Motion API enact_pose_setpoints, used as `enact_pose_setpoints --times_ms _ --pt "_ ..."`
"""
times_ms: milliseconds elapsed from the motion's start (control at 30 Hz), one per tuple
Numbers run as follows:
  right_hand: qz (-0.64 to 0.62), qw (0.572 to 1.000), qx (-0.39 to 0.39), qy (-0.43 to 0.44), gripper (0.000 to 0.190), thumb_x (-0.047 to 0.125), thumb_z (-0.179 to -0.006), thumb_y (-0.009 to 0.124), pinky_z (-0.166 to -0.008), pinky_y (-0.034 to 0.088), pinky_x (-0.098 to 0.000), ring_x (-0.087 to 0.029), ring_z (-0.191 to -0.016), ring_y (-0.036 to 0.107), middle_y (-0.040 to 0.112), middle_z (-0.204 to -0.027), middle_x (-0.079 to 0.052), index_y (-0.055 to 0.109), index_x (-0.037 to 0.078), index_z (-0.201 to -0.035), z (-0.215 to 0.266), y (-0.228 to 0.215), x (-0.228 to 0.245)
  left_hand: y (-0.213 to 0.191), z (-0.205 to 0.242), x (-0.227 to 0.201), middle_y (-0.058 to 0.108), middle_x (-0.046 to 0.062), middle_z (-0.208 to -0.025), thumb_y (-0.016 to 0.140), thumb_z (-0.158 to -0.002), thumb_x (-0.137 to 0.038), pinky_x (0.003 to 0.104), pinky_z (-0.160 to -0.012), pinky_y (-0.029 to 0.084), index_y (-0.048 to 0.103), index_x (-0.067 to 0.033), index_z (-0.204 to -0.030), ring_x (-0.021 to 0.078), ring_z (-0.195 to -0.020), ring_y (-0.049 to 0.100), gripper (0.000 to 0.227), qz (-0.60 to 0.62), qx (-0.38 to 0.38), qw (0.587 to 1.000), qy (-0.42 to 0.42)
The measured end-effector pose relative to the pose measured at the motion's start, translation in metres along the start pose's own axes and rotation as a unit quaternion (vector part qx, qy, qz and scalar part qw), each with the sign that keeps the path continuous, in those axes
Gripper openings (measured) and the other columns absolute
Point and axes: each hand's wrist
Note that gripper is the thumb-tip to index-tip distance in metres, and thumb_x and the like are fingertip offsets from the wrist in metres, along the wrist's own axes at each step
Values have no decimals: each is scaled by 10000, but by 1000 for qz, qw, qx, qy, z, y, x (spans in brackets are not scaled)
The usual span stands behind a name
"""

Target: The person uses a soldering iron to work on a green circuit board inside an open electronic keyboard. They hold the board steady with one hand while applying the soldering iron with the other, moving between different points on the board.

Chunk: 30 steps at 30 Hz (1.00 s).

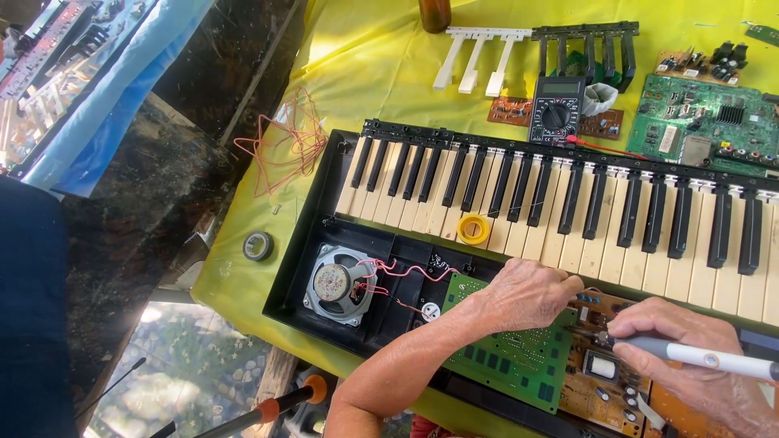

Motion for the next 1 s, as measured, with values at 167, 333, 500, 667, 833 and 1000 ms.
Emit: enact_pose_setpoints --times_ms 167,333,500,667,833,1000 --pt "-9 999 9 -33 191 253 -742 844 -936 649 -267 -88 -927 850 892 -964 78 863 255 -932 -2 -5 1 -4 0 -2 487 -2 -562 528 -994 -69 353 -409 338 548 -53 -880 182 -428 410 117 18 -11 1000 -7" --pt "-53 996 48 -47 249 197 -721 865 -1015 645 -301 -99 -1033 859 912 -1047 63 879 221 -969 -2 -8 3 -3 0 -2 556 7 -609 526 -983 -105 387 -415 357 578 -60 -934 224 -441 468 85 13 -11 1000 -13" --pt "-91 995 48 -7 292 168 -713 874 -981 654 -315 -120 -1016 868 919 -1055 33 900 202 -1002 -1 -6 -6 -6 -1 -3 532 -3 -593 522 -1024 -154 371 -413 365 569 -70 -931 198 -443 453 133 12 13 1000 -21" --pt "-137 984 50 103 279 164 -736 865 -888 672 -353 -182 -927 861 921 -998 -38 942 141 -1003 0 1 -19 -7 -2 -3 544 2 -600 547 -987 -95 378 -419 343 567 -63 -916 220 -451 456 80 16 18 1000 -19" --pt "-95 990 28 96 299 188 -752 849 -884 661 -353 -183 -951 843 885 -1016 -28 892 167 -1048 -2 10 -25 -2 -1 -2 599 21 -637 556 -932 -87 424 -409 373 590 -60 -962 297 -480 548 53 8 2 1000 -20" --pt "-26 995 29 86 294 335 -767 815 -904 642 -330 -143 -945 833 858 -1033 53 875 257 -1045 -4 16 -30 -1 0 -1 585 27 -629 557 -934 -59 404 -394 345 584 -46 -955 274 -456 506 36 9 -7 1000 -12"
Point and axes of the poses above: each hand's wrist, its own z-axis away from the middle knuckle, its own y-axis out of the palm, x = y × z
